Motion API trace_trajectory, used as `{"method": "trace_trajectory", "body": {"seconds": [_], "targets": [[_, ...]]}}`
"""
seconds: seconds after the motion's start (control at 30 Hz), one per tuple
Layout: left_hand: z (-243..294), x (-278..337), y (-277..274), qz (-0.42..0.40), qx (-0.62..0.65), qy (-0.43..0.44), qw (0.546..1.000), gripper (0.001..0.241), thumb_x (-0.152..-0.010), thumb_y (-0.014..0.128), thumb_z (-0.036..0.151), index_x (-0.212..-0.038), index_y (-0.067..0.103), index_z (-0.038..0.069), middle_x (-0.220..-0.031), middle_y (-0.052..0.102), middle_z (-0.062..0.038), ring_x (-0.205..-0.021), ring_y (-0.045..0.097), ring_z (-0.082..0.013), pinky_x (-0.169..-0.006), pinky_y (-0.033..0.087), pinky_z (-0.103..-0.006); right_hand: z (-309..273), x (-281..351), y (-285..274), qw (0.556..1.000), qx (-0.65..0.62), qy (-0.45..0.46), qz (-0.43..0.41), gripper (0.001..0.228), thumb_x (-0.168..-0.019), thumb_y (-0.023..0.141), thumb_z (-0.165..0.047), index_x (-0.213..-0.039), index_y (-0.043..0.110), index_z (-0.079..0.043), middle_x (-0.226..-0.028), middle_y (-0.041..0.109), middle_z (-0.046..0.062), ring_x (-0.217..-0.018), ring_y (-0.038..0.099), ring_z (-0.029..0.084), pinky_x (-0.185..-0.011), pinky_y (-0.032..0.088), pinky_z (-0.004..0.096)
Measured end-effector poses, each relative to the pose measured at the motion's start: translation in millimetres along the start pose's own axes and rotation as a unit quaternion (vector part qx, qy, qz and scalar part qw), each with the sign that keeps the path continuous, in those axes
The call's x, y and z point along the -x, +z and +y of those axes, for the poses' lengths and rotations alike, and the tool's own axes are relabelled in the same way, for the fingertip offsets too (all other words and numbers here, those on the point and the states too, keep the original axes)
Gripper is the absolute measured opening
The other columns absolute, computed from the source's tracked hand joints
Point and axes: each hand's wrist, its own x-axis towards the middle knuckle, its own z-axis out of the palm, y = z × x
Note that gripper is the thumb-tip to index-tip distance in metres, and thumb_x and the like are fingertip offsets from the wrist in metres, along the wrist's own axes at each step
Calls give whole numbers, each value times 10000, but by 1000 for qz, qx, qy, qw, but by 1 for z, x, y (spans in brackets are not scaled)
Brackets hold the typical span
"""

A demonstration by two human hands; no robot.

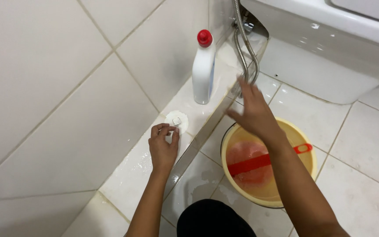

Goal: Cleaning bathroom surfaces with a cloth and preparing a bucket of cleaning solution.

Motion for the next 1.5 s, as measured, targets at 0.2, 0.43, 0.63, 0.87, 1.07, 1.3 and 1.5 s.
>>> {"method": "trace_trajectory", "body": {"seconds": [0.2,0.43,0.63,0.87,1.07,1.3,1.5], "targets": [[-2,6,-17,-13,36,-42,998,129,-905,728,138,-974,768,38,-1176,647,-98,-838,698,-169,-794,552,-330,-4,-143,23,978,-120,-167,27,1540,-602,1080,-231,-1620,-72,-139,-1636,181,306,-1501,219,454,-1182,273,559],[-11,21,-45,-37,36,-76,996,101,-913,718,106,-974,755,35,-1138,661,-84,-808,681,-160,-779,546,-311,-3,-141,21,980,-187,-43,-54,1195,-524,1012,-171,-1516,347,-193,-1462,578,134,-1362,545,298,-1101,496,431],[-4,38,-48,-28,68,-80,994,136,-893,699,83,-1011,755,44,-1062,692,-77,-813,680,-151,-651,535,-309,-2,-96,41,985,-173,3,18,628,-666,980,-221,-1195,675,-75,-1078,772,67,-978,755,178,-873,616,346],[16,58,-53,-37,85,-82,992,225,-906,734,137,-1120,726,70,-1147,678,-84,-889,709,-164,-685,555,-312,-66,-24,61,980,-160,-53,108,553,-755,974,-277,-1131,675,-4,-970,772,119,-858,760,187,-757,622,338],[32,81,-85,78,50,1,996,890,-738,913,195,-1471,435,29,-1379,527,-196,-1213,572,-341,-964,506,-417,-157,32,86,956,-272,-110,15,543,-753,941,-290,-1134,686,0,-978,788,113,-870,776,172,-772,640,319],[38,109,-119,172,-45,-114,978,1341,-519,992,254,-1556,173,22,-1449,437,-251,-1371,390,-430,-1116,263,-588,-236,59,89,939,-317,-67,-117,577,-675,944,-284,-1117,695,-9,-959,792,142,-864,791,209,-762,641,339],[94,106,-105,198,-47,-146,968,1141,-766,864,297,-1572,126,-31,-1477,421,-235,-1379,387,-378,-1139,156,-550,-247,68,32,945,-292,25,-145,538,-686,926,-303,-1068,686,-10,-932,793,167,-858,804,231,-748,642,348]]}}
